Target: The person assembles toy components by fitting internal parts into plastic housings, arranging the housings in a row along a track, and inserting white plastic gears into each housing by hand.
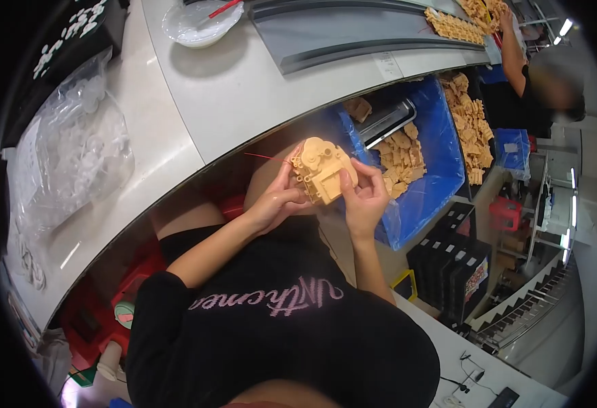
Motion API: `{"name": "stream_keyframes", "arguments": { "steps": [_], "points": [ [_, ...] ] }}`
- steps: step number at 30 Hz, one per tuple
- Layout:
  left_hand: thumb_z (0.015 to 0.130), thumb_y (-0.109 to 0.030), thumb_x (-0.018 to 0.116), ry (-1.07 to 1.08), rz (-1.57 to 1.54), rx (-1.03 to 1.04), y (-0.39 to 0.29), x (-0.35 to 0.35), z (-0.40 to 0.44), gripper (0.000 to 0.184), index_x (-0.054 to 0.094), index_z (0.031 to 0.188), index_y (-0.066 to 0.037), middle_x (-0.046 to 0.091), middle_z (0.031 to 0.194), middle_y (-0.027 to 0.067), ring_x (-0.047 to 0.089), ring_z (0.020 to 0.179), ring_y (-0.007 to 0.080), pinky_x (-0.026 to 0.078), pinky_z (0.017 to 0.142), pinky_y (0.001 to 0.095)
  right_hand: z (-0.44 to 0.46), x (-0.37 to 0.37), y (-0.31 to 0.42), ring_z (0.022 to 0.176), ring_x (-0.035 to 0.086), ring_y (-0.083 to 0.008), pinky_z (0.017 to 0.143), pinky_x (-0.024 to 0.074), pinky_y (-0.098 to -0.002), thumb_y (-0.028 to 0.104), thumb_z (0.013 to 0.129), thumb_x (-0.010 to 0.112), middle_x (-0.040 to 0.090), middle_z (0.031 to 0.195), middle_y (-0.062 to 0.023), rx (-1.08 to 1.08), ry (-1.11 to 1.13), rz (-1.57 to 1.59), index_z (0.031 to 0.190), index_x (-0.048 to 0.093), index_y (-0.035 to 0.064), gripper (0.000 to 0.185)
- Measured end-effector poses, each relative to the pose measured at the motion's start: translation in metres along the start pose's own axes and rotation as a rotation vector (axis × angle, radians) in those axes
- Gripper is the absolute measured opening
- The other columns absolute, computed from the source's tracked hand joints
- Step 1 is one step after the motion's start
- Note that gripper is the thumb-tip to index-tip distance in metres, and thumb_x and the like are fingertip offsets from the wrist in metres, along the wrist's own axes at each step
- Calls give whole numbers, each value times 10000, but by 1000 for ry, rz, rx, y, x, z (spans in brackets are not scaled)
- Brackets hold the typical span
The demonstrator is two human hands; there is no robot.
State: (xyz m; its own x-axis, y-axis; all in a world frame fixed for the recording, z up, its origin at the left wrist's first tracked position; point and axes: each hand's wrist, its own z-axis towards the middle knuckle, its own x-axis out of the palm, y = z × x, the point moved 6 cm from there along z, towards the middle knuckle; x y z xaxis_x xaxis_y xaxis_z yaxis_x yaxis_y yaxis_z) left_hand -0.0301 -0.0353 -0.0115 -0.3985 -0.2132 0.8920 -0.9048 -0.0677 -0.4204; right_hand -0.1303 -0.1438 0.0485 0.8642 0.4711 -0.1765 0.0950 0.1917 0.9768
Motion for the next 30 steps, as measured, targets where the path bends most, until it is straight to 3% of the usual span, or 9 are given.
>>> {"name": "stream_keyframes", "arguments": {
  "steps": [13,16,19,22,30],
  "points": [
    [925,-62,540,12,-51,115,-2,3,0,799,48,1529,-238,179,1536,74,284,1391,219,406,1048,407,-12,1,-6,952,618,-142,832,506,-254,-58,846,668,571,1037,-85,-95,14,-140,1074,556,-60,254],
    [897,-55,524,14,-68,99,-7,9,-4,808,45,1533,-192,120,1550,71,170,1440,234,329,1102,436,-13,2,-4,954,618,-146,837,503,-255,-54,851,663,590,1041,-104,-88,-9,-127,1082,556,-65,255],
    [901,-72,533,1,-33,163,-10,7,-3,803,53,1533,-196,125,1549,75,169,1440,239,302,1118,435,-13,5,5,941,634,-155,842,500,-258,6,873,670,647,1038,-153,-116,-54,-116,1106,552,-75,274],
    [919,-94,577,1,-54,158,-8,3,-2,817,55,1529,-248,207,1522,80,288,1385,217,414,1035,400,-11,2,-6,956,628,-158,856,493,-260,19,873,675,648,1042,-152,-43,-71,-20,1110,559,-73,280],
    [928,-113,580,-57,-36,182,-11,3,-4,778,99,1526,-241,237,1510,66,314,1368,207,420,1029,389,-10,6,-13,963,626,-163,851,510,-269,-21,869,661,628,1059,-120,-36,-7,-90,1105,572,-60,256]
  ]
}}
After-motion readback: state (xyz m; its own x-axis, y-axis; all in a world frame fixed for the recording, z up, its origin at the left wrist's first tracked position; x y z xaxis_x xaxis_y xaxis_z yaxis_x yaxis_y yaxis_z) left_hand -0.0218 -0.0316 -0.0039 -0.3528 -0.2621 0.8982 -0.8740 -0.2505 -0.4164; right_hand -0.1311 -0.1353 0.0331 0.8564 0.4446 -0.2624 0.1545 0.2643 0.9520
